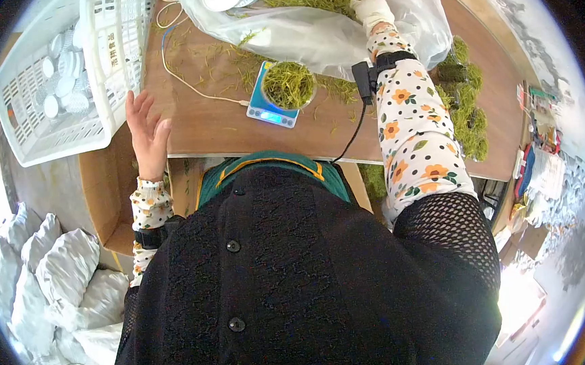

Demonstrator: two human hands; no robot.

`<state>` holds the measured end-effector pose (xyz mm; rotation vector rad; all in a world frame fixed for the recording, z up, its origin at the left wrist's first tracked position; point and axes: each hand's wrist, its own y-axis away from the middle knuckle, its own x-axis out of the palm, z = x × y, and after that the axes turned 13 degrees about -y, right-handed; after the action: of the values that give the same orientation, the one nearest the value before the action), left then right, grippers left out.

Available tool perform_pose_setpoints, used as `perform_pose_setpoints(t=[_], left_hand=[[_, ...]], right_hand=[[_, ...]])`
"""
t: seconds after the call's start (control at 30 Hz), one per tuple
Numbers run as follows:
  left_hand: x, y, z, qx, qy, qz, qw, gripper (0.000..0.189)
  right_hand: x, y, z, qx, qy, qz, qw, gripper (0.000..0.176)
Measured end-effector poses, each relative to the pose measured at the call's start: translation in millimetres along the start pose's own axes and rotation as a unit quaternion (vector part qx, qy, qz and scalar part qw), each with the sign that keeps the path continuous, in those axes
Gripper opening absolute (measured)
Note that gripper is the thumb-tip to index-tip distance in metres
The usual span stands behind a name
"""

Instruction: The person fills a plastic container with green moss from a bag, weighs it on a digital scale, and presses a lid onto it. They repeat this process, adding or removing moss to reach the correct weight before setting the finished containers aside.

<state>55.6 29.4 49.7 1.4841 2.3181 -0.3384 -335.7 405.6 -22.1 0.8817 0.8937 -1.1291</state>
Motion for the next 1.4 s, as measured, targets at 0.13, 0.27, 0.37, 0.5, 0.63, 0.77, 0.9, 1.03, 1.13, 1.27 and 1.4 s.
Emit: perform_pose_setpoints(t=[0.13, 0.27, 0.37, 0.5, 0.63, 0.77, 0.9, 1.03, 1.13, 1.27, 1.4], left_hand=[[2, -2, 1, 0.012, -0.009, 0.021, 1.000, 0.091], [3, -4, 4, 0.018, -0.012, 0.038, 0.999, 0.092], [4, -7, 8, 0.021, -0.010, 0.051, 0.998, 0.090], [5, -12, 7, 0.038, -0.014, 0.074, 0.996, 0.089], [7, -20, 7, 0.061, -0.013, 0.104, 0.993, 0.087], [11, -27, 7, 0.103, -0.030, 0.124, 0.986, 0.084], [11, -29, 1, 0.128, -0.042, 0.137, 0.981, 0.083], [7, -31, 3, 0.135, -0.042, 0.142, 0.980, 0.083], [6, -31, 4, 0.136, -0.038, 0.146, 0.979, 0.082], [4, -29, 7, 0.133, -0.027, 0.140, 0.981, 0.081], [2, -28, 10, 0.132, -0.022, 0.135, 0.982, 0.080]], right_hand=[[-25, -2, 0, 0.012, -0.010, 0.004, 1.000, 0.035], [-50, 30, 24, 0.057, -0.109, 0.017, 0.992, 0.033], [-51, 30, 15, 0.110, -0.216, 0.003, 0.970, 0.034], [-44, 23, -22, -0.066, -0.087, -0.127, 0.986, 0.037], [-79, 90, 36, -0.031, -0.015, -0.146, 0.989, 0.036], [-93, 129, 73, 0.037, -0.179, -0.189, 0.965, 0.022], [-99, 145, 76, 0.059, -0.426, -0.152, 0.890, 0.018], [-90, 149, 66, 0.070, -0.553, -0.170, 0.813, 0.018], [-90, 153, 62, 0.089, -0.535, -0.160, 0.825, 0.022], [-99, 181, 83, 0.060, -0.614, -0.039, 0.786, 0.028], [-96, 233, 140, 0.013, -0.596, 0.036, 0.802, 0.039]])
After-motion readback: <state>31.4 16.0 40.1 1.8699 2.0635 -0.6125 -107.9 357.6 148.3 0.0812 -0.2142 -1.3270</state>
